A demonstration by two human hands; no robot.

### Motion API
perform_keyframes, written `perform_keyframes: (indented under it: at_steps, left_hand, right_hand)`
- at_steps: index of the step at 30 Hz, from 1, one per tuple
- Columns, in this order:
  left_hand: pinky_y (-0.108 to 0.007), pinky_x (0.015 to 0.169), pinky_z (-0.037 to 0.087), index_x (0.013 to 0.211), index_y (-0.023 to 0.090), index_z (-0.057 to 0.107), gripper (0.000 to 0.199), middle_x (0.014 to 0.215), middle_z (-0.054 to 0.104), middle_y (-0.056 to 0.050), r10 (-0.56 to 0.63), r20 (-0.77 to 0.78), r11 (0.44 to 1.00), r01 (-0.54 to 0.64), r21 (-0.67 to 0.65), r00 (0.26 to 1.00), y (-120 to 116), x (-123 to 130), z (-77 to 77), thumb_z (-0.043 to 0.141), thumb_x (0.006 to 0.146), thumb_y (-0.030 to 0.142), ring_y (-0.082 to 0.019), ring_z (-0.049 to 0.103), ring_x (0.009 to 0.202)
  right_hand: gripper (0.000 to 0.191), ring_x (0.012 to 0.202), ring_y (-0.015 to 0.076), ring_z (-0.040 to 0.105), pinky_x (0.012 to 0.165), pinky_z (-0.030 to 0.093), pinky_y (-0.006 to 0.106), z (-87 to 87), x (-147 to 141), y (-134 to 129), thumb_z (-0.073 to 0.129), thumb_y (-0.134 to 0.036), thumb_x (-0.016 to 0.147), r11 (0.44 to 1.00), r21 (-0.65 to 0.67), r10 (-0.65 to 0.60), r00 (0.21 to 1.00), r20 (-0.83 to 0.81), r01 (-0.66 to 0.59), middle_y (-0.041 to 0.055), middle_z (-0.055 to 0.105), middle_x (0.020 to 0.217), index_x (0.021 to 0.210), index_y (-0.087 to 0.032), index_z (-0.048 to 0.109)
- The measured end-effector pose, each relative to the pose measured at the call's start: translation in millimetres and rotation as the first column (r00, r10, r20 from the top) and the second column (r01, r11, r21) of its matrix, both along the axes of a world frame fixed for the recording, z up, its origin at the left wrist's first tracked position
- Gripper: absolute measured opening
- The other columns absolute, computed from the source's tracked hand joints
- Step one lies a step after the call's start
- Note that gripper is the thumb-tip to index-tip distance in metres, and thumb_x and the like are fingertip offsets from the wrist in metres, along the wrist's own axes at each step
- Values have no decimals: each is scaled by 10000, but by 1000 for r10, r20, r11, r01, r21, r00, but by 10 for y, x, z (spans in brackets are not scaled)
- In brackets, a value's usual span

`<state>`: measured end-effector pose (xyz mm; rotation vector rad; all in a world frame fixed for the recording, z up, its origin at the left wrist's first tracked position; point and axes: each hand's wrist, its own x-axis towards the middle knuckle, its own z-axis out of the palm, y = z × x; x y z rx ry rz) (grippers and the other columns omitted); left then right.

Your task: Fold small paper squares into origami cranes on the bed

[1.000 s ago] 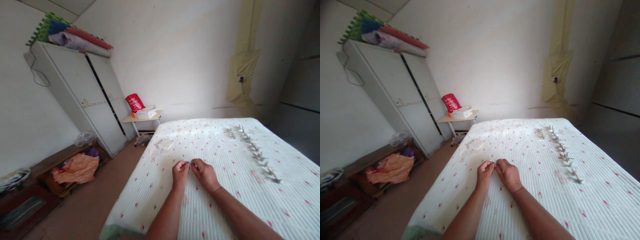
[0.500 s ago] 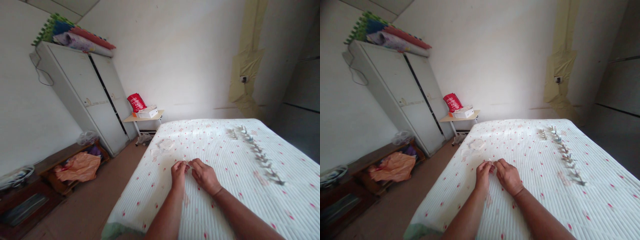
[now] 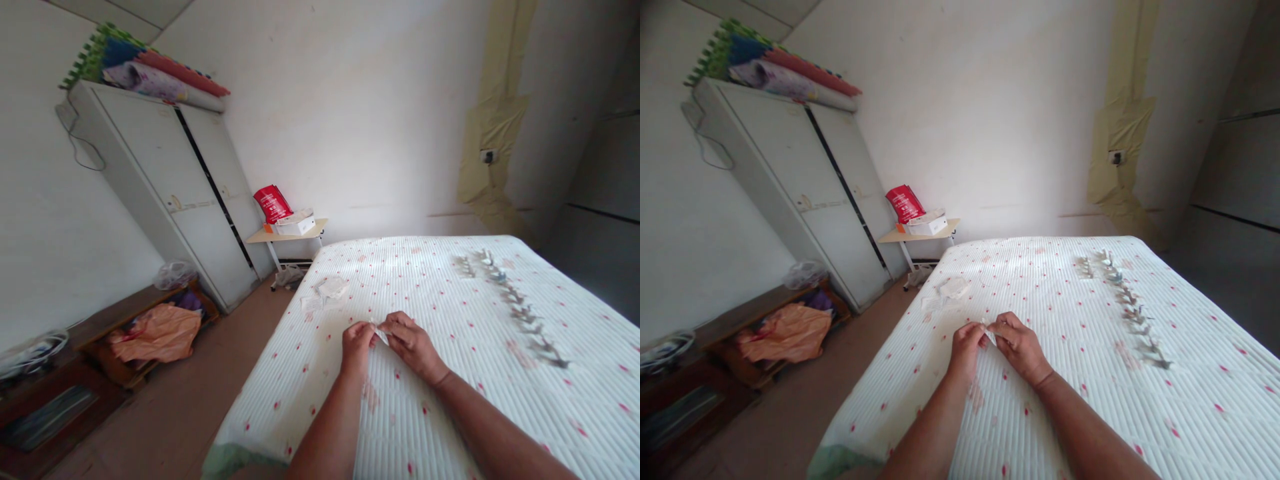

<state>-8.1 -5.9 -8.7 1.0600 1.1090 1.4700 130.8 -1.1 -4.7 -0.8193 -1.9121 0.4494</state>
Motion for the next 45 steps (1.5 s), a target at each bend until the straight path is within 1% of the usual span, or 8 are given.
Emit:
perform_keyframes:
  at_steps: [8, 18, 21, 26, 30, 37, 43, 45]
  left_hand:
    - [-198, 492, 287, 556, 130, 534, 212, 484, 457, 31, -52, -69, 999, 52, -2, 996, -33, -4, 36, 574, 645, 318, -74, 389, 490]
    - [-198, 523, 305, 592, 143, 517, 260, 538, 415, 26, -101, -261, 984, 136, 118, 960, -53, -41, 0, 526, 732, 362, -92, 373, 543]
    - [-195, 521, 292, 591, 139, 517, 247, 535, 407, 31, -93, -295, 986, 130, 108, 951, -67, -45, 28, 513, 737, 339, -91, 364, 547]
    - [-202, 544, 316, 601, 131, 547, 217, 545, 477, 19, -107, -320, 988, 138, 75, 941, -87, -39, 64, 507, 731, 300, -99, 408, 555]
    - [-213, 569, 345, 643, 124, 595, 213, 582, 548, -3, -99, -324, 989, 130, 74, 941, -73, -38, 29, 507, 728, 298, -118, 461, 582]
    - [-214, 582, 345, 667, 114, 636, 182, 612, 581, -13, -117, -332, 985, 152, 81, 936, -34, -58, -59, 539, 702, 264, -111, 470, 594]
    - [-224, 572, 355, 669, 111, 630, 215, 596, 608, -29, -160, -222, 987, 157, -32, 962, -28, -43, -29, 572, 677, 318, -109, 477, 566]
    - [-223, 558, 350, 653, 109, 620, 228, 580, 602, -31, -171, -206, 985, 161, -62, 964, -29, -35, -3, 582, 663, 334, -103, 469, 545]
  right_hand:
    - [203, 791, 153, 562, 693, 461, 270, 10, 11, 1, 467, -214, 820, 1000, -6, 19, 1000, 3, -19, 56, 536, 859, 874, -247, 660]
    - [147, 667, 145, 537, 632, 428, 267, 27, 38, 47, 545, -318, 772, 965, -249, 46, 989, -140, -81, 18, 550, 700, 714, -208, 622]
    - [151, 642, 130, 521, 607, 412, 247, 7, 22, 44, 571, -333, 731, 924, -368, 24, 974, -226, -108, 3, 551, 680, 697, -193, 617]
    - [189, 483, 85, 410, 478, 326, 217, -21, 2, 41, 590, -350, 672, 797, -588, -55, 952, -300, -139, -41, 487, 525, 680, -161, 603]
    - [197, 455, 73, 373, 453, 298, 212, 8, -10, 41, 603, -350, 636, 744, -652, -98, 943, -320, -144, -46, 472, 497, 641, -154, 600]
    - [208, 458, 71, 373, 461, 297, 213, 15, 21, 61, 610, -361, 632, 747, -653, -105, 947, -303, -126, -42, 476, 498, 637, -153, 605]
    - [219, 506, 84, 413, 507, 327, 224, 49, 97, 68, 626, -383, 633, 797, -572, 9, 951, -308, -193, -29, 516, 556, 669, -167, 628]
    - [232, 507, 83, 413, 508, 326, 225, 63, 102, 68, 629, -398, 632, 790, -578, 21, 952, -307, -204, -27, 521, 562, 658, -168, 628]
